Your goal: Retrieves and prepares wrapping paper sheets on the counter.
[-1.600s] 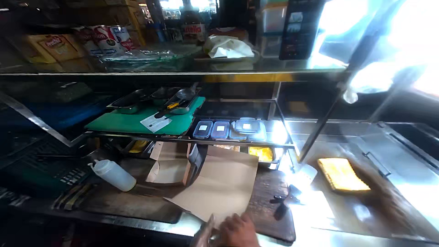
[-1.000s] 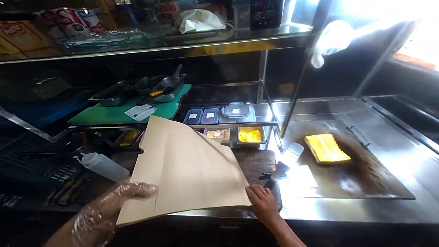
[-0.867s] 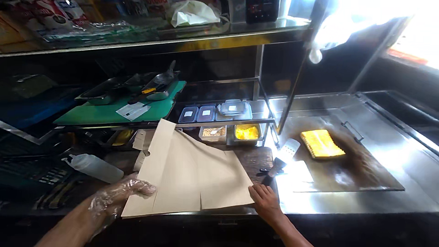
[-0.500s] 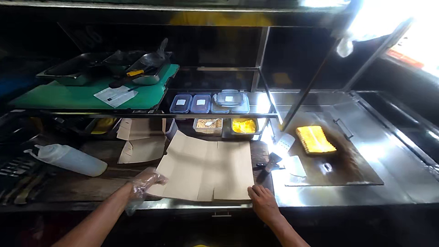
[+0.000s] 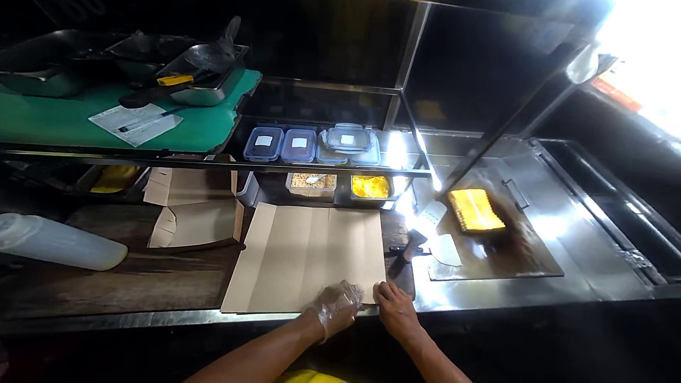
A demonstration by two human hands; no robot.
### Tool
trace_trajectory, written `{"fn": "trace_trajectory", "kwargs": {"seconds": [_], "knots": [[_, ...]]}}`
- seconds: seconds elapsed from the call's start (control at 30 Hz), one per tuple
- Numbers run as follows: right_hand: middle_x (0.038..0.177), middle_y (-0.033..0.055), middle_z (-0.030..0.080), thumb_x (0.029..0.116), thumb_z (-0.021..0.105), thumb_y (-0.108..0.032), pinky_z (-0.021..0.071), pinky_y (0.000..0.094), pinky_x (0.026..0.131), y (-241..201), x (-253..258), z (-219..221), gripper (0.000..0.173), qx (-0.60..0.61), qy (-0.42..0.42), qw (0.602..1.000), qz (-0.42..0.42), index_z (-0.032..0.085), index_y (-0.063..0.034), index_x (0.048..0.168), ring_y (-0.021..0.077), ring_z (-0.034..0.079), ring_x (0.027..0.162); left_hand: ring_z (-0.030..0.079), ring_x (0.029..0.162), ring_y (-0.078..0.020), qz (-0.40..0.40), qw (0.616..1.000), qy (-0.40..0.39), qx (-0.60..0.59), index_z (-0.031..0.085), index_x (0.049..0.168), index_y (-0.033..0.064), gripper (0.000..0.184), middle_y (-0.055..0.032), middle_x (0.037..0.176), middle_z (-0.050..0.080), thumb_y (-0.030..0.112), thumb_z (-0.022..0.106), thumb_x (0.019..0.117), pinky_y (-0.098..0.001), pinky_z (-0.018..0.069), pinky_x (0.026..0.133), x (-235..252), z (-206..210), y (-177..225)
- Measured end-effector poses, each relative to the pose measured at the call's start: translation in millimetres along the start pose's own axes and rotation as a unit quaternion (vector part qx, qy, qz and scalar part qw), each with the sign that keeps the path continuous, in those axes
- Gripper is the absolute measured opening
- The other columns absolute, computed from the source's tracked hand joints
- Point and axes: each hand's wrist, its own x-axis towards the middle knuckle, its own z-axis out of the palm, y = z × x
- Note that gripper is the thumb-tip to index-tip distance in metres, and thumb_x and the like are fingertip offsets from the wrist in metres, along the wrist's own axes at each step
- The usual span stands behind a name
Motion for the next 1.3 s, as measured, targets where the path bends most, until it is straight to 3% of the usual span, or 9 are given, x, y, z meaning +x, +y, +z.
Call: {"fn": "trace_trajectory", "kwargs": {"seconds": [0.17,0.3,0.5,0.63,0.73,0.9,1.13,1.23,1.3], "knots": [[0.106,0.0078,0.073,0.0831,0.066,-0.007,0.0610,0.0352,0.071,2.3,-3.0,6.8,0.029,0.008,0.030,0.999,-0.011,0.077,-0.0103,0.110,0.0227,0.071,0.092,0.064,0.119,-0.0367,0.033,0.999,-0.032,0.020,0.065,0.123,0.0027,0.030,-0.0180,0.125,0.067,0.019,0.050,0.1030,-0.0539,0.0550,0.093,0.7,-15.4,-0.2],[0.108,0.0081,0.073,0.0881,0.062,-0.006,0.0601,0.0330,0.070,3.3,-9.4,17.7,0.030,0.012,0.077,0.997,-0.013,0.076,-0.0089,0.115,0.0220,0.071,0.091,0.070,0.107,-0.0351,0.008,1.000,0.006,-0.009,0.068,0.118,0.0035,0.041,-0.0189,0.112,0.072,0.031,0.039,0.1080,-0.0533,0.0555,0.091,4.1,-16.5,-10.3],[0.106,0.0099,0.072,0.0900,0.063,-0.007,0.0626,0.0400,0.076,6.9,1.9,-4.0,0.027,0.106,-0.026,0.994,0.026,0.076,-0.0097,0.113,0.0257,0.072,0.097,0.049,0.141,-0.0314,0.017,1.000,-0.015,-0.002,0.054,0.147,0.0130,0.050,-0.0133,0.152,0.053,0.039,0.039,0.1081,-0.0509,0.0446,0.112,-16.5,6.6,-5.2],[0.121,0.0149,0.068,0.0974,0.053,-0.014,0.0558,0.0525,0.090,13.0,38.9,-46.1,0.028,0.141,-0.298,0.942,0.060,0.071,-0.0088,0.118,0.0334,0.066,0.114,0.060,0.125,-0.0338,-0.103,0.992,-0.045,-0.053,0.068,0.125,0.0114,0.045,-0.0156,0.129,0.066,0.045,0.051,0.1003,-0.0553,0.0483,0.104,17.9,-15.8,11.8],[0.121,0.0205,0.068,0.0986,0.058,-0.025,0.0521,0.0674,0.089,23.2,85.8,-71.4,0.027,0.132,-0.447,0.881,0.081,0.070,-0.0064,0.114,0.0425,0.065,0.114,0.063,0.120,-0.0347,-0.182,0.972,-0.094,-0.117,0.070,0.118,0.0058,0.036,-0.0182,0.122,0.069,0.034,0.054,0.1017,-0.0565,0.0479,0.104,54.2,-29.9,5.2],[0.116,0.0170,0.071,0.0905,0.072,-0.036,0.0513,0.0692,0.087,38.2,140.7,-62.7,0.033,0.120,-0.480,0.864,0.090,0.072,-0.0133,0.115,0.0405,0.067,0.111,0.067,0.109,-0.0363,-0.211,0.949,-0.177,-0.154,0.074,0.106,0.0031,0.041,-0.0189,0.112,0.071,0.042,0.068,0.0946,-0.0612,0.0503,0.096,93.7,-38.6,-25.5],[0.105,0.0187,0.071,0.0753,0.084,-0.014,0.0546,0.0667,0.073,47.0,156.4,-38.5,0.050,0.083,-0.418,0.900,0.087,0.066,-0.0160,0.122,0.0433,0.069,0.097,0.071,0.073,-0.0256,-0.251,0.936,-0.165,-0.186,0.072,0.095,0.0049,0.041,-0.0123,0.085,0.073,0.041,0.084,0.0810,-0.0492,0.0601,0.074,112.7,-36.0,-25.0],[0.120,0.0206,0.067,0.0813,0.081,-0.018,0.0559,0.0663,0.075,37.4,152.8,-41.0,0.059,0.087,-0.390,0.915,0.056,0.062,-0.0202,0.137,0.0445,0.068,0.099,0.065,0.113,-0.0339,-0.173,0.970,-0.120,-0.123,0.067,0.123,0.0046,0.051,-0.0176,0.120,0.068,0.037,0.078,0.0861,-0.0574,0.0517,0.098,94.8,-46.0,-1.4],[0.138,0.0199,0.059,0.0858,0.077,-0.021,0.0523,0.0680,0.088,34.0,146.3,-50.9,0.061,0.115,-0.364,0.924,0.028,0.058,-0.0209,0.143,0.0451,0.062,0.117,0.054,0.133,-0.0380,-0.141,0.981,-0.090,-0.096,0.057,0.138,-0.0007,0.058,-0.0223,0.141,0.058,0.038,0.065,0.0957,-0.0567,0.0426,0.112,75.3,-45.3,14.8]]}}
